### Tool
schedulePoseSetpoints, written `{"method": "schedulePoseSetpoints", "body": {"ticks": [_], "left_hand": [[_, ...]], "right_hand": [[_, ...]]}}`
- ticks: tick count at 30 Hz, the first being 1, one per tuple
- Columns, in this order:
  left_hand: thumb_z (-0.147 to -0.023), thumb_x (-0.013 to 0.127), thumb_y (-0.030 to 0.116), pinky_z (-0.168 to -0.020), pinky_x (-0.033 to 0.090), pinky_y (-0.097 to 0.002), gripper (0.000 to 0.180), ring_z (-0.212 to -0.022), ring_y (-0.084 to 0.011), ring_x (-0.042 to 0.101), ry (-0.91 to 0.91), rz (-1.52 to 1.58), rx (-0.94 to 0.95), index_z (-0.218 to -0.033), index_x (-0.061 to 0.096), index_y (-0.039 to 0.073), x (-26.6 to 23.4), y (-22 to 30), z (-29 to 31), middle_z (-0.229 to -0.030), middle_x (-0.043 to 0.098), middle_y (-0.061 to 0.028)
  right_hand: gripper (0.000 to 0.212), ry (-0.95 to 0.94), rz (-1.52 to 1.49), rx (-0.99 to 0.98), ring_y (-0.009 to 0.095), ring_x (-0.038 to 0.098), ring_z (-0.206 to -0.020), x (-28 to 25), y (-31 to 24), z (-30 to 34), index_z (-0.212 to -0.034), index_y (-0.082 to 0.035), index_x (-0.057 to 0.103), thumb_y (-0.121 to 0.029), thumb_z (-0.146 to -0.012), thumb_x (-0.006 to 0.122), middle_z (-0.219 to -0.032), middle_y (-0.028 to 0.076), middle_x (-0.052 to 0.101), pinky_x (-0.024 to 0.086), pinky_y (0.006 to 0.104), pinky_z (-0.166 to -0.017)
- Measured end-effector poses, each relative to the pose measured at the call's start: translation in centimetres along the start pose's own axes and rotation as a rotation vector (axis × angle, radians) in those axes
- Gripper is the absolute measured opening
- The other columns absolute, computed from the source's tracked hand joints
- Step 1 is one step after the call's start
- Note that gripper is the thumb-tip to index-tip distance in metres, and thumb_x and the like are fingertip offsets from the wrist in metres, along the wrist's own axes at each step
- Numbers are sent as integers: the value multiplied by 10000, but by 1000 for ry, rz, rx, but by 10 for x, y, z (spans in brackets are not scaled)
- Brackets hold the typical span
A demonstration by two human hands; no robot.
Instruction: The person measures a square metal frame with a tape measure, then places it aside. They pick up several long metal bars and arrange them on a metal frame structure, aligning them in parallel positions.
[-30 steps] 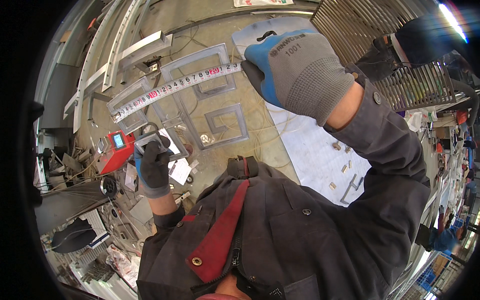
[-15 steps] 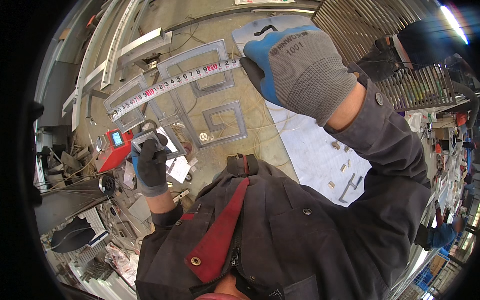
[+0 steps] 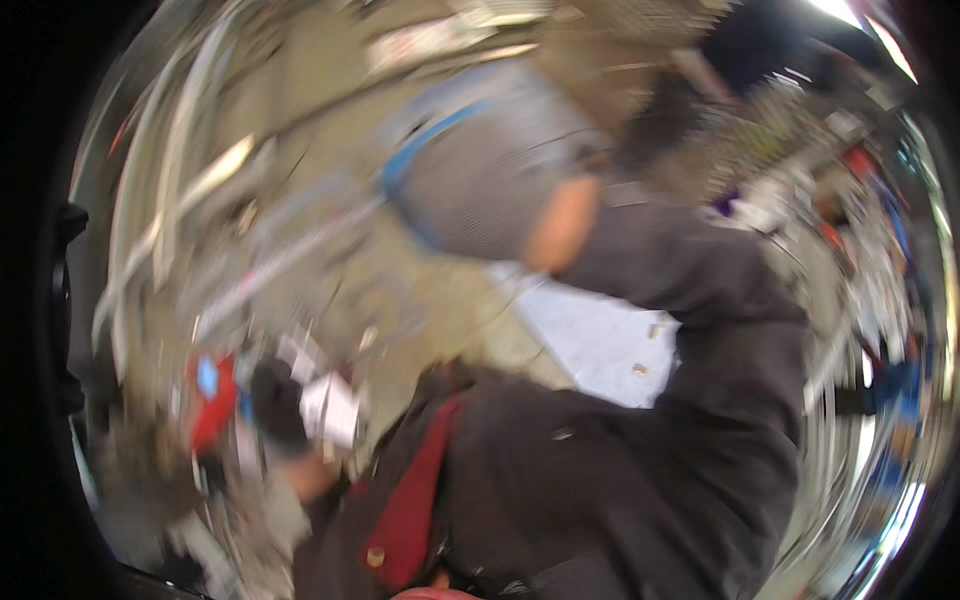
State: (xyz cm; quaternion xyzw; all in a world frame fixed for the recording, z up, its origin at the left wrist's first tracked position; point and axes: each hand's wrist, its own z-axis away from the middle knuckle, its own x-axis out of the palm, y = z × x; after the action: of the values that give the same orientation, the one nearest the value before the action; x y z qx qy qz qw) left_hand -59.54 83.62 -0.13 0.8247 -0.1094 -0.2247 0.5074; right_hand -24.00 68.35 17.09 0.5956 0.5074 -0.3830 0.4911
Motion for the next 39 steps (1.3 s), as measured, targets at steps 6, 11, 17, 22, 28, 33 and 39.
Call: {"method": "schedulePoseSetpoints", "body": {"ticks": [6,11,17,22,28,33,39], "left_hand": [[-1037,677,230,-857,543,-330,347,-910,-170,595,-70,732,-627,-1286,630,-8,15,-11,-27,-1287,650,-139],[-1033,665,190,-578,368,-223,187,-630,-91,428,-251,578,-602,-1049,666,4,59,11,-49,-1061,665,-107],[-1033,642,149,-558,350,-221,174,-629,-92,416,-409,424,-460,-1021,654,-24,137,46,-47,-1031,656,-122],[-1012,609,102,-544,367,-230,157,-646,-105,436,-459,522,-635,-1012,656,-48,181,84,-28,-958,641,-109],[-992,637,136,-539,383,-240,191,-656,-93,455,-517,562,-608,-1020,653,-52,209,95,-5,-939,635,-94],[-985,659,176,-564,419,-248,226,-720,-118,515,-499,557,-598,-1111,652,-12,224,104,11,-993,655,-102],[-1000,624,125,-690,481,-266,117,-827,-126,586,-604,368,-681,-1065,665,37,235,109,23,-993,669,-56]], "right_hand": [[153,-176,-60,205,328,729,-698,-1,-14,4,-769,-108,735,-231,-828,666,-731,88,730,527,453,-621],[146,-283,-72,417,323,723,-688,-8,2,60,-737,-99,728,-204,-811,658,-727,99,720,519,444,-603],[173,-334,-44,590,316,721,-682,-25,13,145,-792,-89,733,-226,-871,661,-740,110,715,520,429,-593],[185,-380,-59,674,308,712,-666,-39,21,204,-842,-98,742,-252,-906,662,-742,105,708,508,426,-598],[207,-379,-62,696,303,712,-662,-44,31,245,-858,-106,750,-279,-928,661,-744,104,712,516,430,-602],[195,-390,-75,715,315,714,-666,-38,37,275,-835,-113,744,-271,-915,662,-742,104,716,530,438,-606],[74,-370,27,631,307,667,-576,-18,46,310,-749,-123,766,-174,-763,714,-656,126,689,463,492,-493]]}}
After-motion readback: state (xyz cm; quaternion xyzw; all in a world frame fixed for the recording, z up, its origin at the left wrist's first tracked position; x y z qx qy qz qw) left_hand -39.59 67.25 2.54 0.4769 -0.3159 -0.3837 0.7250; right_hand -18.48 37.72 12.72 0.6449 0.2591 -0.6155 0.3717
